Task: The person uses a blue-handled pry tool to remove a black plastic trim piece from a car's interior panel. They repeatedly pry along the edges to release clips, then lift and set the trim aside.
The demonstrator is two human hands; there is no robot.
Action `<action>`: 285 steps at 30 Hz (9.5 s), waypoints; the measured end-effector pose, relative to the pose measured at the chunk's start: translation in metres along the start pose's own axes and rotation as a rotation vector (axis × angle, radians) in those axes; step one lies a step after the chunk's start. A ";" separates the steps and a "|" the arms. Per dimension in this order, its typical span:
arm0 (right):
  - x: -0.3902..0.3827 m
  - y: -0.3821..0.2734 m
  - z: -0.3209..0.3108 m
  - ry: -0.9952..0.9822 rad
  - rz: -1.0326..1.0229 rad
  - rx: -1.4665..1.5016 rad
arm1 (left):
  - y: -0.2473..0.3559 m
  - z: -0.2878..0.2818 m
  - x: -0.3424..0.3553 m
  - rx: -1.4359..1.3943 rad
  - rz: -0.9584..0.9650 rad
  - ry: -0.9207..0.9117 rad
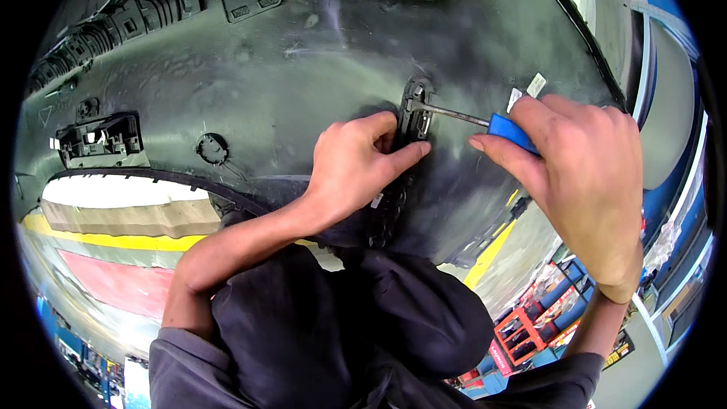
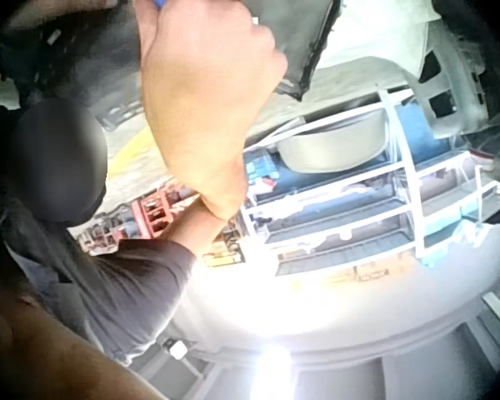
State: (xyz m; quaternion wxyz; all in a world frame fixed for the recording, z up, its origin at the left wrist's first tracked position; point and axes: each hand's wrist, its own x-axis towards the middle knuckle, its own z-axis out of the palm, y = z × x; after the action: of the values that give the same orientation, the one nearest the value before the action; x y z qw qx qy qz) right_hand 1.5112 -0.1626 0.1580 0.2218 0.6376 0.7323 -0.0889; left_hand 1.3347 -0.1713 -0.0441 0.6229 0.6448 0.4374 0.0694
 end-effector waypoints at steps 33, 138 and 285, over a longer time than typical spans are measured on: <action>0.011 0.043 0.020 0.026 -0.023 0.696 | 0.018 -0.006 0.011 0.186 0.039 0.025; 0.222 -0.069 0.130 -0.803 -0.124 1.692 | -0.009 0.014 0.015 -0.206 0.129 0.177; 0.036 0.128 0.093 -0.586 0.048 0.339 | -0.004 -0.015 0.023 -0.363 -0.016 -0.210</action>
State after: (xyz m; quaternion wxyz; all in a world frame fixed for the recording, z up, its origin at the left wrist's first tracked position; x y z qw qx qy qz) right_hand 1.6524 -0.1468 0.0795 0.3157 0.6297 0.5971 -0.3838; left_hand 1.3371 -0.1465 -0.0552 0.7715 0.5223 0.3555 0.0749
